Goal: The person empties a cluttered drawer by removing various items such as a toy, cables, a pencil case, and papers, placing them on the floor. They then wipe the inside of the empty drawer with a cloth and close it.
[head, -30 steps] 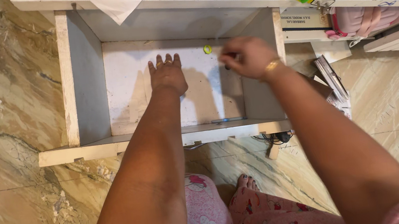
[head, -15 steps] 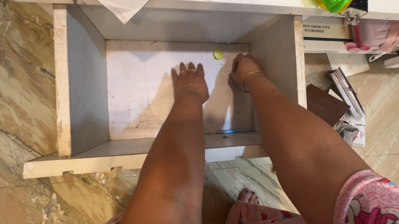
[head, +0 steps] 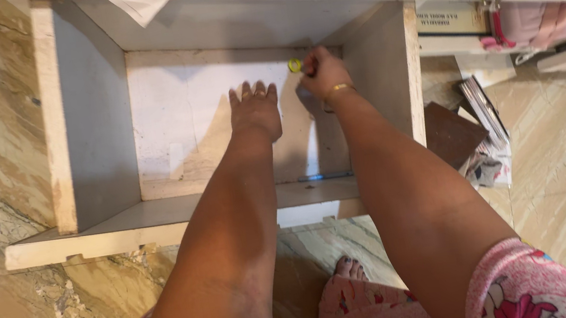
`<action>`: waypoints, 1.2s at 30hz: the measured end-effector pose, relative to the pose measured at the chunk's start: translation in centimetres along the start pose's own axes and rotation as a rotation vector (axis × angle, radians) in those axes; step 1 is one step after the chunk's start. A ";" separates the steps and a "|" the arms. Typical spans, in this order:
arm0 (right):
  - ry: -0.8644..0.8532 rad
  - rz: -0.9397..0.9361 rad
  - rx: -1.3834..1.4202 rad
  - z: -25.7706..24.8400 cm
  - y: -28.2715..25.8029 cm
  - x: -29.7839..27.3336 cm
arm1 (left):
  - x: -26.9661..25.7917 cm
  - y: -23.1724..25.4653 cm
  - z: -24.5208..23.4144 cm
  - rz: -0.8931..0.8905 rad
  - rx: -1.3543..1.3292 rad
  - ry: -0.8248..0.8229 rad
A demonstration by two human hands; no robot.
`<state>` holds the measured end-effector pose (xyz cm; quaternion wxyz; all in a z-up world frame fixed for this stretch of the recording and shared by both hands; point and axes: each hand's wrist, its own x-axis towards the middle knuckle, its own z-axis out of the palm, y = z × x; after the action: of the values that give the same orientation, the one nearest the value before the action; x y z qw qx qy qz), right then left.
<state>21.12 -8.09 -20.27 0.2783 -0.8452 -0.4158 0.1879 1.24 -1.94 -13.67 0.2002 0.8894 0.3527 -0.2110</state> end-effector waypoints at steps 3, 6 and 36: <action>0.048 -0.018 -0.042 0.5 -0.5 0.5 | 0.7 2.4 -1.0 0.098 0.053 0.050; 0.134 -0.069 -0.092 0.2 -1.3 1.0 | 1.4 5.1 -2.5 0.079 -0.016 0.099; 0.721 0.259 0.119 -21.9 14.6 -17.9 | -2.6 32.9 -1.1 0.557 0.048 0.200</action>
<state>31.42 -36.75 -10.91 0.4292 -0.8849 -0.1696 -0.0637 23.19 -24.93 -4.59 0.1937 0.9728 0.1076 -0.0677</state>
